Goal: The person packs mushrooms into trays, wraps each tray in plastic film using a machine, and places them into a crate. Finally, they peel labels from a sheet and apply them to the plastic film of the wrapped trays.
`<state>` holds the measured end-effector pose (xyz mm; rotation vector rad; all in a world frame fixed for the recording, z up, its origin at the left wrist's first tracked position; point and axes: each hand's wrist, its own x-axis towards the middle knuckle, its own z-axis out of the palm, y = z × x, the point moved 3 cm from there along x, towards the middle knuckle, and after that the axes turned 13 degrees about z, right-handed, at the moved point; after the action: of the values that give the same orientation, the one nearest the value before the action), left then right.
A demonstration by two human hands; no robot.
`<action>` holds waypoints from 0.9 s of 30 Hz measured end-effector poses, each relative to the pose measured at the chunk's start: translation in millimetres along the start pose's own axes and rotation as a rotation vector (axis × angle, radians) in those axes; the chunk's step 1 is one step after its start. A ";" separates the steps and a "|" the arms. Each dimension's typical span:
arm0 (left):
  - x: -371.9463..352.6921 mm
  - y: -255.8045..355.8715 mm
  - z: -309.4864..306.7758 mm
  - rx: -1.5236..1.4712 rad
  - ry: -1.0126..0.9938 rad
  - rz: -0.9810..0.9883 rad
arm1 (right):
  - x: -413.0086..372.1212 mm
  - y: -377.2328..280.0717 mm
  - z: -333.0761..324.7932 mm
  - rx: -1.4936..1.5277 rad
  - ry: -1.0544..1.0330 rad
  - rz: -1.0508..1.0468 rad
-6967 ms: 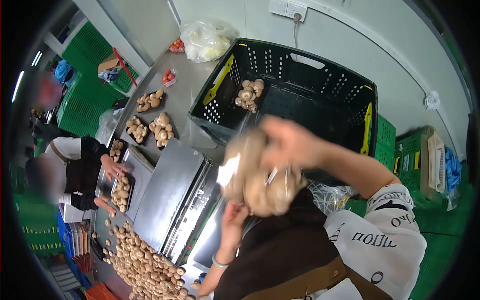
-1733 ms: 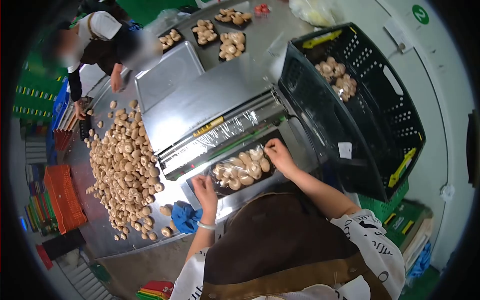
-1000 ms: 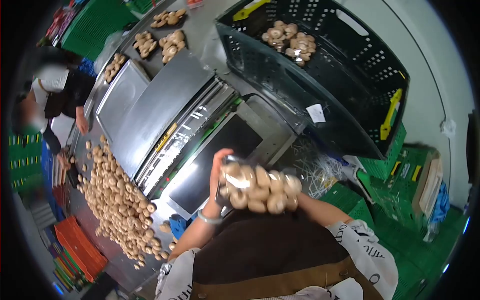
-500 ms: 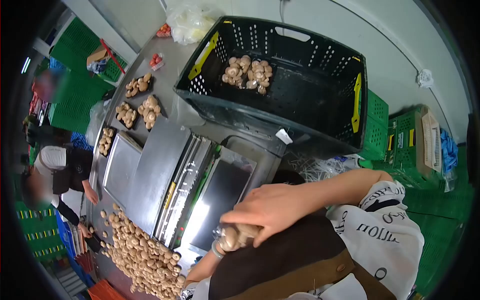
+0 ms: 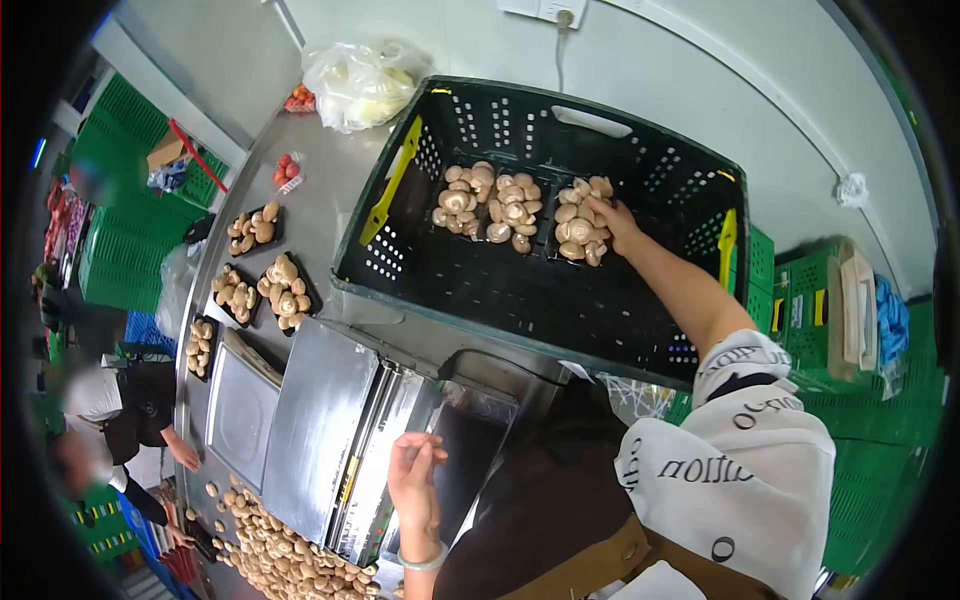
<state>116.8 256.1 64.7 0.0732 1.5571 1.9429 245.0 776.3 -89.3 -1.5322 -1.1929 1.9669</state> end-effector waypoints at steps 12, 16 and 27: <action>14.5 31.0 -111.0 0.144 0.143 0.031 | 51.9 0.3 6.7 -1.031 0.605 0.041; 17.8 80.0 -205.9 0.290 0.294 0.216 | -8.4 -89.9 108.7 -0.774 0.243 -0.833; 189.1 86.0 -239.0 -0.117 0.146 0.186 | -196.5 -16.0 573.1 -1.231 -0.926 -1.046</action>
<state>-171.5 138.5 6.7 0.0277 1.5726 2.2251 -219.4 420.6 69.0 0.1444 -3.0255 1.0424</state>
